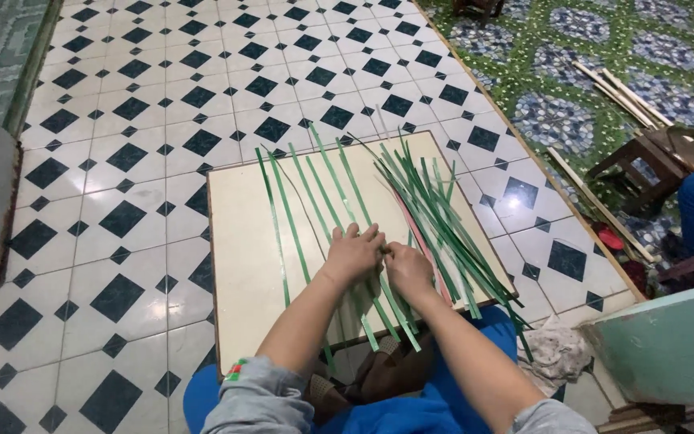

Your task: The person sits on the floor and arranges green plastic strips on a light-colored board. They pick up strips from a pile, place them vertically, and adjust their positions to align them neatly.

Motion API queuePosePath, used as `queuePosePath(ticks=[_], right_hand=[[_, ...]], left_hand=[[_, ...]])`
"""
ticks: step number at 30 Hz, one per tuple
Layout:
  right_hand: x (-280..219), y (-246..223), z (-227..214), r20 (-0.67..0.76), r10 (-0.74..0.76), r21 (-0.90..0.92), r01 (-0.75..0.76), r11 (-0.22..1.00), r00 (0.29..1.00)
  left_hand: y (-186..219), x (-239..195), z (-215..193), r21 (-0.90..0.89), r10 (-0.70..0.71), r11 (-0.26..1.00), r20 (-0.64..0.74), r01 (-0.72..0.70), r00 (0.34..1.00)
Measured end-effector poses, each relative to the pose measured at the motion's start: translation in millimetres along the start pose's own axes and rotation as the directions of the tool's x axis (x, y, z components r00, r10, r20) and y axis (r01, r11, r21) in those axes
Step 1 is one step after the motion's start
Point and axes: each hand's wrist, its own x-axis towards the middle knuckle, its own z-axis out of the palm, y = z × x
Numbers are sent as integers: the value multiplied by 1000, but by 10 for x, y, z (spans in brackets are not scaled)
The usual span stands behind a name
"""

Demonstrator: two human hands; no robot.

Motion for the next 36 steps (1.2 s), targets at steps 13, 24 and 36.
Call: queuePosePath(ticks=[13, 24, 36], right_hand=[[162, 514, 79, -67, -55, -109, 47, 993, 996], [184, 830, 100, -58, -153, -313, 127, 941, 987], [340, 1544, -490, -245, 368, 103, -353, 930, 897]], left_hand=[[58, -49, -94, 80, 6, 997, 46, -10, 999], [76, -2, -62, 43, -1, 999, 82, -2, 997], [581, 219, -100, -738, -170, 671, -60, 71, 984]])
